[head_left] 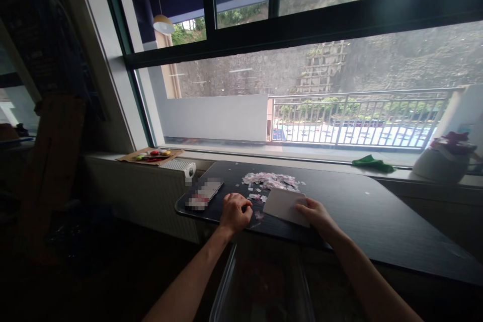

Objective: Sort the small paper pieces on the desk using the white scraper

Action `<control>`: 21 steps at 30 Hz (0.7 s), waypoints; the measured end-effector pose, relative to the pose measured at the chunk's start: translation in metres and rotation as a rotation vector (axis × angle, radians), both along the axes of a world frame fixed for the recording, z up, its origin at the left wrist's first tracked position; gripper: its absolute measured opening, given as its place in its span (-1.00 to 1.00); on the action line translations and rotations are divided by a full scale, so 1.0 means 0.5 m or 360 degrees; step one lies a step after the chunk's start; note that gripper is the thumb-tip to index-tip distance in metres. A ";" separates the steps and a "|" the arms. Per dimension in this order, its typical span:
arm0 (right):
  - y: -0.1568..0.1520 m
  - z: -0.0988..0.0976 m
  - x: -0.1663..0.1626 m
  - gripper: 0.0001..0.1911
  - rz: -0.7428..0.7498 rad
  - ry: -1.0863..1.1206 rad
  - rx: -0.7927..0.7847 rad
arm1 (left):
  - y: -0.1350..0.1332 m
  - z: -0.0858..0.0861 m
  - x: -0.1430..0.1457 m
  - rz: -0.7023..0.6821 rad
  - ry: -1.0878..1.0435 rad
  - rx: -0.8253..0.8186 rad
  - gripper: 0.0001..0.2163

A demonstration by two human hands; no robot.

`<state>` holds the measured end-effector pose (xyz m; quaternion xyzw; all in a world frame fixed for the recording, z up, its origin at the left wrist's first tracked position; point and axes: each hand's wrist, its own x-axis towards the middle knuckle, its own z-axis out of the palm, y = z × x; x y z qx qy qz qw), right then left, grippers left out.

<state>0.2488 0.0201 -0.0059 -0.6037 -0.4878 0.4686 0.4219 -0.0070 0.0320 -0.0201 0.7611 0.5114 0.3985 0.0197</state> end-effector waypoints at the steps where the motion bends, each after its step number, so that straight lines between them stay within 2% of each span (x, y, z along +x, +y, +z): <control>1: -0.001 0.000 -0.001 -0.64 0.0011 -0.0002 0.0002 | 0.000 0.000 0.000 -0.0006 0.0004 -0.0006 -0.85; 8: -0.006 0.013 0.000 -0.67 0.0177 0.0026 -0.0050 | 0.000 0.002 0.001 -0.0033 0.0028 -0.0045 -0.85; 21: -0.016 0.029 -0.027 -0.70 0.0331 0.0021 -0.0118 | 0.007 0.001 -0.002 -0.0051 0.0004 -0.0098 -0.83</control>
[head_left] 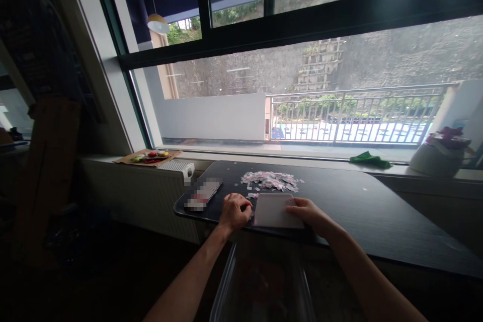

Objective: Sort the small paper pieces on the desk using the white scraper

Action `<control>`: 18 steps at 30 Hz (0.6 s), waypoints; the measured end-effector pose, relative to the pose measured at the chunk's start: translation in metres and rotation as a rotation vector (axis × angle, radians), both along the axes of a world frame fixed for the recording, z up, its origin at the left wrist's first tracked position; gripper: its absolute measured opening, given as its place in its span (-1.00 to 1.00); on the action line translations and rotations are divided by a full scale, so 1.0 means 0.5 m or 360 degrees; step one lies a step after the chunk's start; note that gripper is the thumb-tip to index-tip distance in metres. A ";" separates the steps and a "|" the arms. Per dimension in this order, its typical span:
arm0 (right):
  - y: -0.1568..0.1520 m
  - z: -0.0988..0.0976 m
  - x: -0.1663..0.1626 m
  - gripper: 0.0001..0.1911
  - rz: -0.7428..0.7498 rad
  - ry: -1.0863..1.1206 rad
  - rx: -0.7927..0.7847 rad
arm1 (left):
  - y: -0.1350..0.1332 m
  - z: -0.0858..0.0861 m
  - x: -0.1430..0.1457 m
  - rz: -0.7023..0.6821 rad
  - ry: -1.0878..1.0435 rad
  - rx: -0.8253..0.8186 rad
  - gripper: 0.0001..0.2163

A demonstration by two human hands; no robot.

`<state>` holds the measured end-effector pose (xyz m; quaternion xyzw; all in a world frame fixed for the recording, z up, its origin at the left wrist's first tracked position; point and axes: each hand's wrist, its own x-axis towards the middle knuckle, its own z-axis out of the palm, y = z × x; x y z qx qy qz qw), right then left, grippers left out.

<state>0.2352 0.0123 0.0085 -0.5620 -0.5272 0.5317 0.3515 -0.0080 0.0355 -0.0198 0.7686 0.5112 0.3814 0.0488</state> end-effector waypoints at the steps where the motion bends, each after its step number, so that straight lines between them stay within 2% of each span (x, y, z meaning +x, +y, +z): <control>1: -0.002 0.002 0.002 -0.73 0.0009 0.0006 -0.0005 | 0.000 0.000 0.000 0.0000 -0.0009 -0.0001 -0.83; 5: -0.012 0.010 0.007 -0.82 0.0012 0.0092 0.0025 | 0.000 0.001 -0.002 0.0003 -0.0043 -0.0007 -0.83; 10: -0.025 0.008 0.008 -0.72 -0.0001 0.0239 0.0101 | -0.001 0.006 -0.002 0.0011 -0.0094 -0.0027 -0.84; 15: -0.014 -0.007 0.000 -0.76 -0.0199 0.0278 0.0228 | 0.002 0.008 -0.003 0.0055 -0.0191 -0.0051 -0.83; 18: 0.003 -0.016 -0.022 -0.72 -0.0260 0.0224 0.0257 | 0.004 0.009 -0.007 0.0082 -0.0262 -0.0068 -0.80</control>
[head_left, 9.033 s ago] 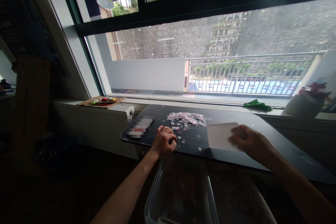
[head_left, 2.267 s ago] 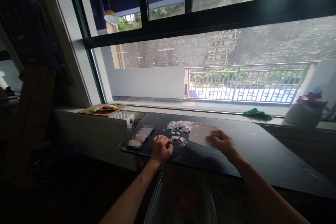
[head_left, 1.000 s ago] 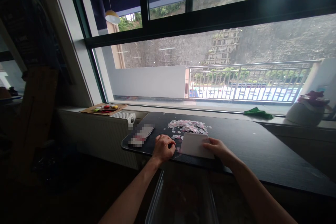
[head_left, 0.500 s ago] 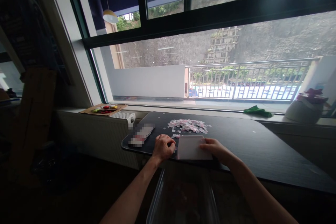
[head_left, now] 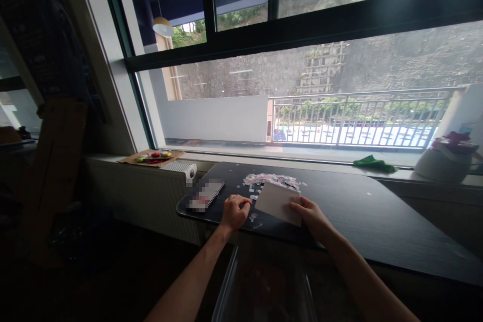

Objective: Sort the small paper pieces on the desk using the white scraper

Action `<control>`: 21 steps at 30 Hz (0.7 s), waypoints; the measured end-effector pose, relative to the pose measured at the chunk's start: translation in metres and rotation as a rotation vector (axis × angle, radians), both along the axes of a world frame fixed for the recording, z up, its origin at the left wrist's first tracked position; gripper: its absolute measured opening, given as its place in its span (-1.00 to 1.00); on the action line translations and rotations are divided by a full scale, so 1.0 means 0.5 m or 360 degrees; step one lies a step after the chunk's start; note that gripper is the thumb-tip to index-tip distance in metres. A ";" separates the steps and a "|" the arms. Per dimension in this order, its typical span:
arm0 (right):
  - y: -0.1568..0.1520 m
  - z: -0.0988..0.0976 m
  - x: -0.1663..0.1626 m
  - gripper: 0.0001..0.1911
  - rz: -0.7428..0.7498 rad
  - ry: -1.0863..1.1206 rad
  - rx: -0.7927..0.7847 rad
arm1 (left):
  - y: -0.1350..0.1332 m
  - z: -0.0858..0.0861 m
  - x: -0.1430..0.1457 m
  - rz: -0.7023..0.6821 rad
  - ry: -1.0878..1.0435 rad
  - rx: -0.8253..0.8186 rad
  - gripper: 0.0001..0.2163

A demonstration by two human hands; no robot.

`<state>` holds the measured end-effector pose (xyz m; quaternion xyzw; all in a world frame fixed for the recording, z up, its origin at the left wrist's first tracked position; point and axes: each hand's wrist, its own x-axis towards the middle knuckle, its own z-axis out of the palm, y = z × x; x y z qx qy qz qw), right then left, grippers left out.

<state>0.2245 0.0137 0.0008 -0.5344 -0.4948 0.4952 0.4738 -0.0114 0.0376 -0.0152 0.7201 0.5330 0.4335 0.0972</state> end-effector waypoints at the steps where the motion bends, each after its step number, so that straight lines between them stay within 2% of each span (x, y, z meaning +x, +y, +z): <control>1: 0.006 -0.002 -0.009 -0.69 0.0003 -0.0029 -0.0003 | 0.000 0.001 -0.002 0.0005 -0.0023 -0.0005 -0.79; 6: 0.024 0.006 -0.027 -0.65 0.0045 -0.0216 -0.0060 | 0.000 0.003 -0.009 0.0010 -0.0111 -0.0026 -0.77; 13: 0.013 0.034 0.066 -0.67 -0.0011 -0.0373 -0.0199 | -0.005 0.005 -0.005 -0.0011 -0.0191 -0.0027 -0.79; 16: 0.016 0.031 0.086 -0.67 -0.0025 -0.0345 -0.0156 | -0.006 0.006 -0.004 -0.0012 -0.0200 -0.0026 -0.80; 21: 0.019 0.013 0.083 -0.65 -0.0020 -0.0290 -0.0171 | -0.003 0.005 -0.007 -0.0020 -0.0184 -0.0034 -0.79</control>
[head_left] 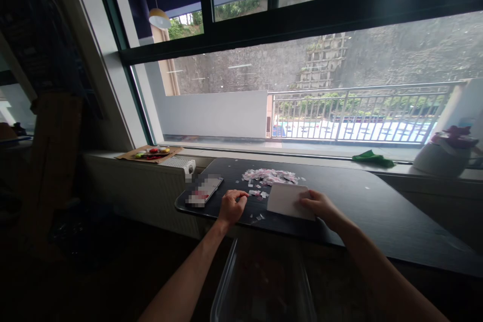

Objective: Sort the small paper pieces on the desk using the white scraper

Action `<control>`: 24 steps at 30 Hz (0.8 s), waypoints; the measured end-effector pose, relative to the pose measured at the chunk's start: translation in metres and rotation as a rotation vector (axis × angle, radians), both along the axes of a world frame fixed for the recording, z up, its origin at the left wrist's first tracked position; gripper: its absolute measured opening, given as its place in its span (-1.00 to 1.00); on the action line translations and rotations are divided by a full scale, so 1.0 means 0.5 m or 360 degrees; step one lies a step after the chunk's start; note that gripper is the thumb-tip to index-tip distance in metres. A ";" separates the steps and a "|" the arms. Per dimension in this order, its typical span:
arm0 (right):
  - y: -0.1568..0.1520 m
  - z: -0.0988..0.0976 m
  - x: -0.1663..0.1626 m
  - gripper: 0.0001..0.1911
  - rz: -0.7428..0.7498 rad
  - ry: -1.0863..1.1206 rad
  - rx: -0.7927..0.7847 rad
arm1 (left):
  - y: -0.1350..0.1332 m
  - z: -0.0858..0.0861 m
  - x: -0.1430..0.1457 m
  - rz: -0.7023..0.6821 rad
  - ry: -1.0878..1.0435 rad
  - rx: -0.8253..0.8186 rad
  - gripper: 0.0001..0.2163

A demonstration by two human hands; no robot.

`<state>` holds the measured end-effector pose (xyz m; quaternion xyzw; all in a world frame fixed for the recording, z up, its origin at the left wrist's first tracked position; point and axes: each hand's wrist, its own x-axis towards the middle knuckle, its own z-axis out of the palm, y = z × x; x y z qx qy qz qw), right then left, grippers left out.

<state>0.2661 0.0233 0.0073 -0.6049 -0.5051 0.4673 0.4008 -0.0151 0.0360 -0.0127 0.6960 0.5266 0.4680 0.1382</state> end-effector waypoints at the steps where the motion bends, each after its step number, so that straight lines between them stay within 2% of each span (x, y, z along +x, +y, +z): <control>1: -0.003 -0.002 0.001 -0.65 0.0015 0.0005 -0.0018 | 0.001 0.000 -0.001 -0.0004 0.0003 -0.0003 -0.79; 10: -0.029 0.001 0.043 -0.69 0.0020 -0.0024 -0.0068 | 0.002 -0.002 -0.003 -0.0028 -0.0012 -0.0008 -0.80; 17: -0.048 0.005 0.046 -0.90 0.0076 0.0112 -0.0037 | 0.003 -0.001 -0.003 -0.0032 -0.0009 -0.0002 -0.80; 24: -0.069 0.024 0.036 -0.80 0.0061 0.0263 -0.0024 | 0.003 -0.002 -0.003 -0.0029 -0.0005 0.0011 -0.80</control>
